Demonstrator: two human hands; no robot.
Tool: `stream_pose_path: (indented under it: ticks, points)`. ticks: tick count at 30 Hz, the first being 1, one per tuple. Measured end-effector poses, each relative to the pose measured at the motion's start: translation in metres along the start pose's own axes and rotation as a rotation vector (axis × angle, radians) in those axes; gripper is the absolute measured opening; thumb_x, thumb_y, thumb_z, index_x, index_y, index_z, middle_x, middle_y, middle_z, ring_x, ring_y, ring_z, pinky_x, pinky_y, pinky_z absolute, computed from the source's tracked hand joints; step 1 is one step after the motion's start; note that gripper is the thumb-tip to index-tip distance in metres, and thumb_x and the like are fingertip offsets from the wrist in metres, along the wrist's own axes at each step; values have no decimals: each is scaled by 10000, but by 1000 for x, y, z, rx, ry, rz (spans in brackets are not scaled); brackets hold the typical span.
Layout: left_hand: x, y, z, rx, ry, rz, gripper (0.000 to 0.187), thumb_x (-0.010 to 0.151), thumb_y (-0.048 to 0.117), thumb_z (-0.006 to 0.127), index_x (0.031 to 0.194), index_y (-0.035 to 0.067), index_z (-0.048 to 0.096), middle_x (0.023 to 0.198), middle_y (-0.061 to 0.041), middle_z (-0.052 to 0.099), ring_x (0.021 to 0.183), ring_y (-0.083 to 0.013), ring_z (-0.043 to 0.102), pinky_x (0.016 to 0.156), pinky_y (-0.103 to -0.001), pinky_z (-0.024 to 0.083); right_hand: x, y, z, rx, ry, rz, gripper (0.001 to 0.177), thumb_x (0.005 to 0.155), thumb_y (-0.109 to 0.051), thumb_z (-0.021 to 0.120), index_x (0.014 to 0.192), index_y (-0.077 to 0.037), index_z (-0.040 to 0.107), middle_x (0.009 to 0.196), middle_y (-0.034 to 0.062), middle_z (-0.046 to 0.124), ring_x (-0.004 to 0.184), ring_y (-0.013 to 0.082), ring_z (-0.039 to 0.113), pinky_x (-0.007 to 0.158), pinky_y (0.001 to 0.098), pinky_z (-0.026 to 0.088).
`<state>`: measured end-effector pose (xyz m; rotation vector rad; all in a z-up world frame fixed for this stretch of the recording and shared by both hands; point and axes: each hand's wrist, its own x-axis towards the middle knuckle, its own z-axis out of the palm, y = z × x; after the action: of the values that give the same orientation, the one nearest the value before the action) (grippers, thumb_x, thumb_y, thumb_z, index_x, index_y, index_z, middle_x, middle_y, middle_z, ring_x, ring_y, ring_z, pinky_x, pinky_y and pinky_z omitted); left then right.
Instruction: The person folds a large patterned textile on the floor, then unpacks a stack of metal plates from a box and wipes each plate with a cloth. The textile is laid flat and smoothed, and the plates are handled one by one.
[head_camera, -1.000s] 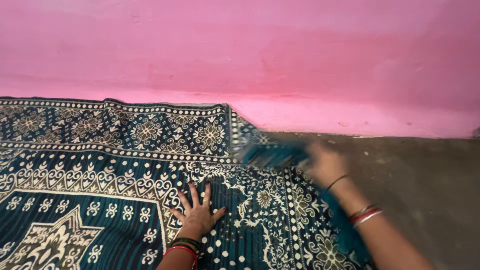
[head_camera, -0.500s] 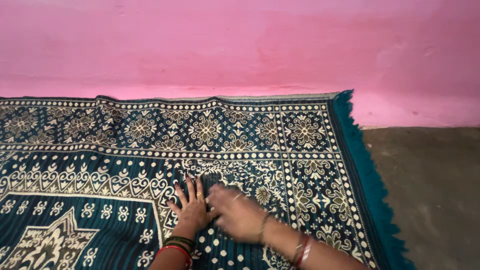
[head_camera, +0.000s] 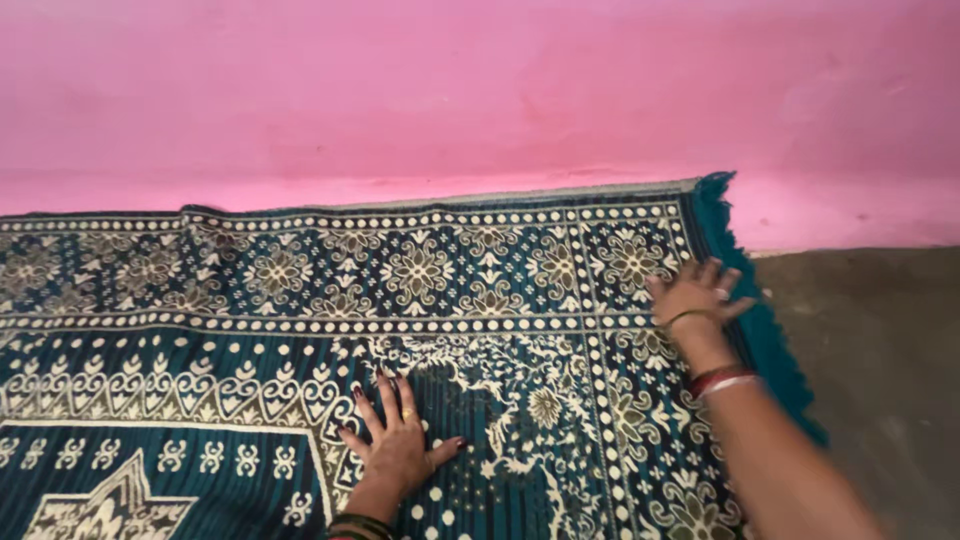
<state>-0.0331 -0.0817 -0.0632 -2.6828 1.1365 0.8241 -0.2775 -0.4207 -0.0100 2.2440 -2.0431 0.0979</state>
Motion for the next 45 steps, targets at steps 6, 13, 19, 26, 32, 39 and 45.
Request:
stream_pose_path:
  ticks: [6, 13, 19, 26, 32, 39, 45]
  points:
    - [0, -2, 2, -4, 10, 9, 1355, 803, 798, 663, 1621, 115, -174, 1698, -150, -281, 1523, -510, -244, 1122, -784, 11, -204, -107, -15, 238, -707, -751, 690, 964, -384, 626, 1589, -268, 356, 1746, 163, 39, 1382, 330, 483, 1213, 412, 361]
    - [4, -4, 13, -63, 75, 28, 1334, 798, 801, 659, 1618, 124, -145, 1706, -133, -242, 1534, -506, -197, 1127, -792, 29, -170, -58, -23, 128, -446, -863, 799, 953, -559, 534, 1565, -118, 271, 1667, 82, 179, 1558, 244, 110, 1266, 430, 42]
    - [44, -42, 18, -116, 119, 173, 1071, 813, 578, 722, 1602, 157, 134, 1684, -145, 41, 1528, -456, 70, 1180, -698, 215, -54, 33, 16, 45, 92, -252, 782, 961, -549, 405, 1539, -26, 344, 1636, 197, 266, 1486, 353, 185, 1163, 580, 162]
    - [34, -115, 69, -139, 476, 497, 637, 920, 296, 594, 1527, 200, 425, 1619, -137, 366, 1473, -332, 352, 1180, -619, 373, -266, -50, 1, 239, -405, -668, 794, 959, -464, 562, 1570, -37, 286, 1677, 211, 167, 1538, 374, 126, 1214, 553, 152]
    - [-44, -114, 63, 243, 506, -95, 650, 983, 574, 397, 1562, 287, 328, 1653, -112, 219, 1523, -344, 213, 1142, -730, 162, -293, -7, -1, 92, -530, -1054, 682, 947, -442, 600, 1537, -198, 358, 1678, 112, 166, 1567, 287, 109, 1264, 474, 70]
    - [-72, -161, 115, -183, 433, -432, 799, 941, 715, 379, 1615, 317, 216, 1695, -202, 100, 1483, -555, 89, 1119, -741, 71, -143, 124, 20, -93, 193, -413, 790, 867, -619, 519, 1493, -138, 491, 1593, 152, 417, 1460, 377, 369, 1094, 603, 282]
    - [-69, -182, 141, -238, 355, -286, 839, 944, 725, 342, 1631, 299, 116, 1704, -150, 15, 1519, -490, 6, 1153, -707, 37, -225, 13, -5, -78, -206, -455, 780, 895, -695, 501, 1442, -142, 560, 1626, 68, 370, 1534, 229, 300, 1295, 467, 192]
